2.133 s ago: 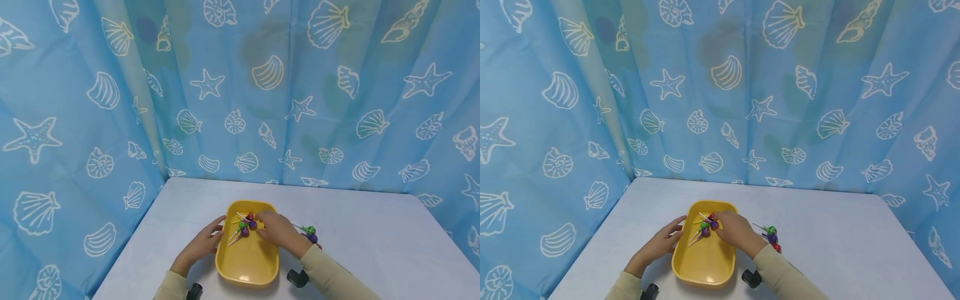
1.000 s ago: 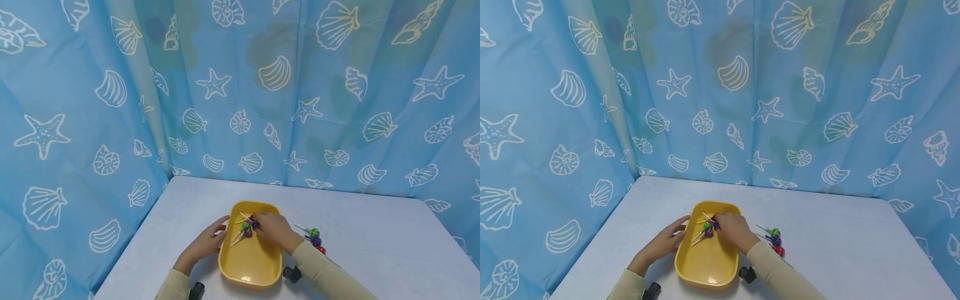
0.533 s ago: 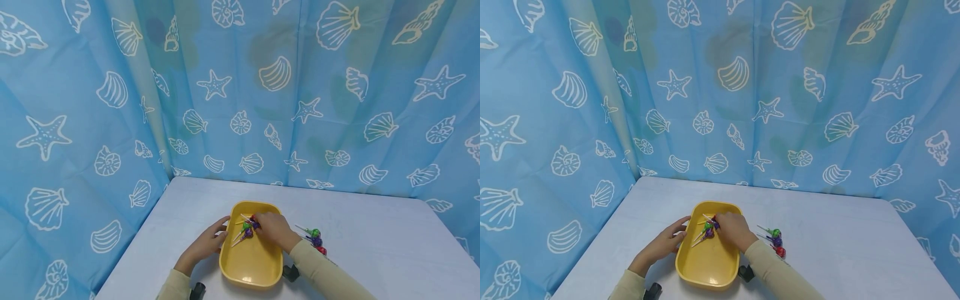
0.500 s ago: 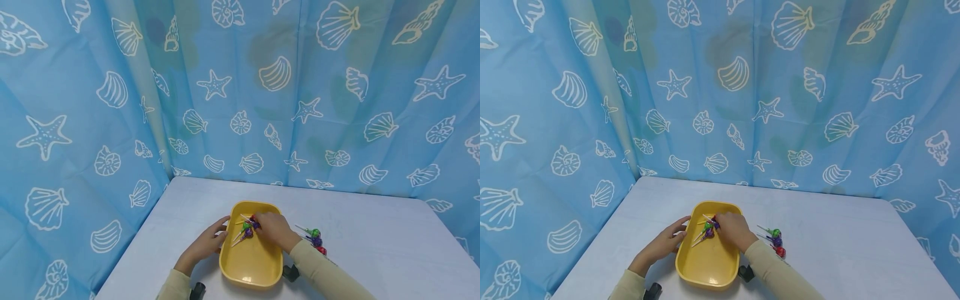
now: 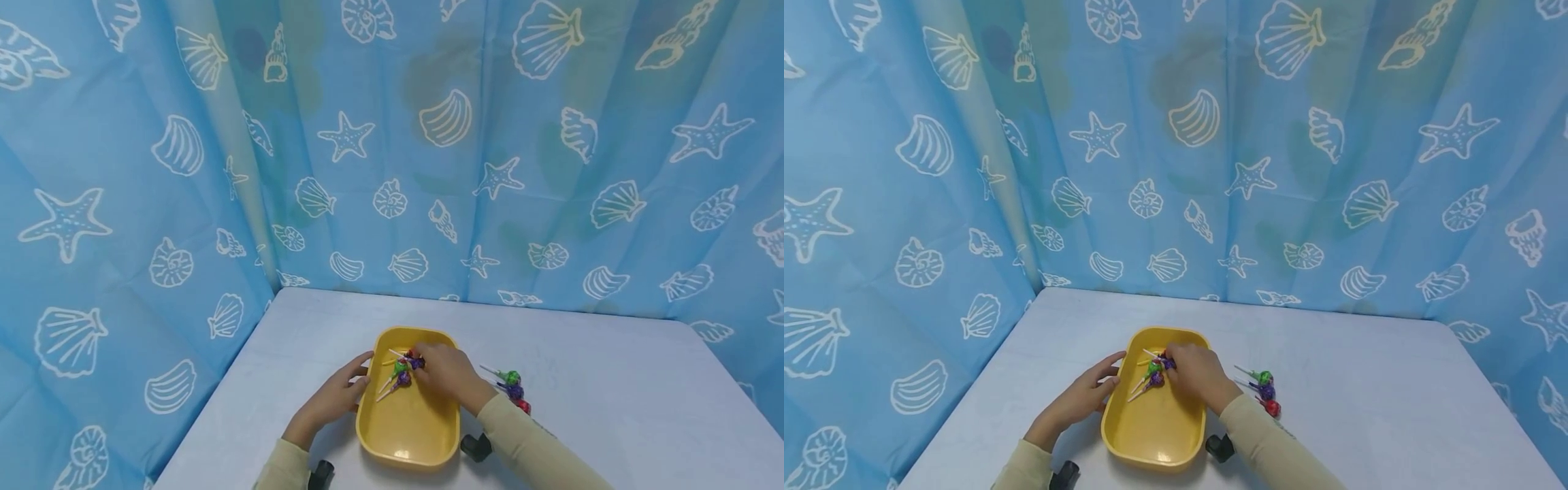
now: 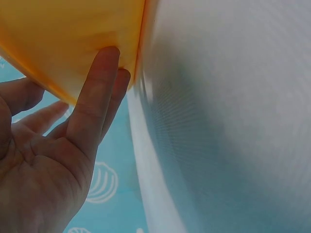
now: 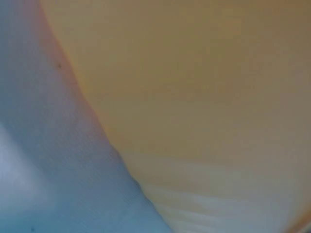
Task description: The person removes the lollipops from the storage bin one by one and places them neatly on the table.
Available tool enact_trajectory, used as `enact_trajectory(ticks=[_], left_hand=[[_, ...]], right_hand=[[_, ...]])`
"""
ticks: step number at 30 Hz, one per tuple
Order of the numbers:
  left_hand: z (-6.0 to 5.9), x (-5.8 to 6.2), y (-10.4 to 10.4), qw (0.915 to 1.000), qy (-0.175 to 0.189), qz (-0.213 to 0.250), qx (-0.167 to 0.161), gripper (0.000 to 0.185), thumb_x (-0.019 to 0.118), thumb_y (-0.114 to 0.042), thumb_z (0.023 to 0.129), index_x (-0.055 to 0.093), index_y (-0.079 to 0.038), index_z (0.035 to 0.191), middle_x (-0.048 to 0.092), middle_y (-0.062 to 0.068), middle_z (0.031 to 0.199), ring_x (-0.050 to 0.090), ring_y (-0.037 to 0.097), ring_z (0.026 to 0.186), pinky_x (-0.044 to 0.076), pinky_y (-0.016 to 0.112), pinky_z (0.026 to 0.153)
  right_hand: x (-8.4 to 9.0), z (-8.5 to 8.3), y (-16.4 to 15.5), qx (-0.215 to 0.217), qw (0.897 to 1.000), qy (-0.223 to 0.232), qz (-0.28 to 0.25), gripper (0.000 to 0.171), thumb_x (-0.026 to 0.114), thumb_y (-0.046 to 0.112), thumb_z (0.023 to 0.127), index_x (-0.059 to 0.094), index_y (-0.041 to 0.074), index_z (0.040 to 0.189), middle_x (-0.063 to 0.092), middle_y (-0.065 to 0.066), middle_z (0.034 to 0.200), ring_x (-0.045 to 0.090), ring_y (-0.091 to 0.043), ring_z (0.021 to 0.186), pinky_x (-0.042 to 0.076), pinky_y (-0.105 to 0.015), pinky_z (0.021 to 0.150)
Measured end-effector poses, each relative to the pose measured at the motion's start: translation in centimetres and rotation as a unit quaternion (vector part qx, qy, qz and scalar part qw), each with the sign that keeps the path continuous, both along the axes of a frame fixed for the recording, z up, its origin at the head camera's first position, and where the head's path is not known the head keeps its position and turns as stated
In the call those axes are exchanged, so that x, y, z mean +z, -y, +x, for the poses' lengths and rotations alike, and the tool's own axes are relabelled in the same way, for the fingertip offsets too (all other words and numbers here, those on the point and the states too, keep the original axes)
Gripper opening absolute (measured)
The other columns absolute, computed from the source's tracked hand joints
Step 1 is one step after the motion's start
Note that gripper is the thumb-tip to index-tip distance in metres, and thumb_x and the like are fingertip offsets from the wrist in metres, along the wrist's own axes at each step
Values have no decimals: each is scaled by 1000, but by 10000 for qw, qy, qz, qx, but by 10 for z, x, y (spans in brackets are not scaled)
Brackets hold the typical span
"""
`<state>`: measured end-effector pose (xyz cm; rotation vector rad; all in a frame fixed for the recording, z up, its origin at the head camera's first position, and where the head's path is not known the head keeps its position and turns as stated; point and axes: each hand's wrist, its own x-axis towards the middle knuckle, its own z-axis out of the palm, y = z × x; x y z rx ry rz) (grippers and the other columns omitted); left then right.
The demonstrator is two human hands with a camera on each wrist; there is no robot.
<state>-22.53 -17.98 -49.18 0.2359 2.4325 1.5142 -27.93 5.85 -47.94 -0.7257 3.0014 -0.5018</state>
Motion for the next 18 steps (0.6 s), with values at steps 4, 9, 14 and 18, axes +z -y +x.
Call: enact_trajectory(ticks=[4, 9, 14, 18], left_hand=[[2, 0, -1, 10000, -46, -44, 29, 53, 48, -18, 108, 34, -17, 159, 48, 25, 145, 56, 44, 124, 63, 41, 75], [2, -1, -2, 10000, -16, -59, 41, 53, 49, -19, 108, 35, -17, 159, 49, 25, 145, 56, 44, 124, 63, 43, 76], [1, -1, -2, 10000, 13, -46, 63, 53, 49, -19, 107, 35, -17, 159, 49, 24, 145, 56, 44, 124, 63, 43, 76], [-1, -2, -2, 10000, 32, -51, 79, 53, 49, -18, 107, 35, -18, 159, 49, 24, 145, 56, 44, 124, 63, 42, 76]], right_hand=[[4, 3, -4, 16, 9998, -65, -211, 29, 78, 27, 90, 70, 14, 114, 71, 0, 101, 66, -19, 91, 58, -43, 90], [6, 6, -9, -7, 9990, -125, -423, 24, 78, 23, 89, 70, 16, 110, 69, 3, 99, 64, -17, 88, 58, -42, 89], [10, 12, -17, 96, 9973, -316, -662, 21, 78, 18, 88, 69, 15, 107, 66, 5, 95, 60, -13, 81, 58, -35, 78], [13, 15, -23, 118, 9962, -391, -769, 19, 78, 17, 88, 68, 16, 105, 64, 8, 91, 57, -10, 78, 56, -29, 72]])
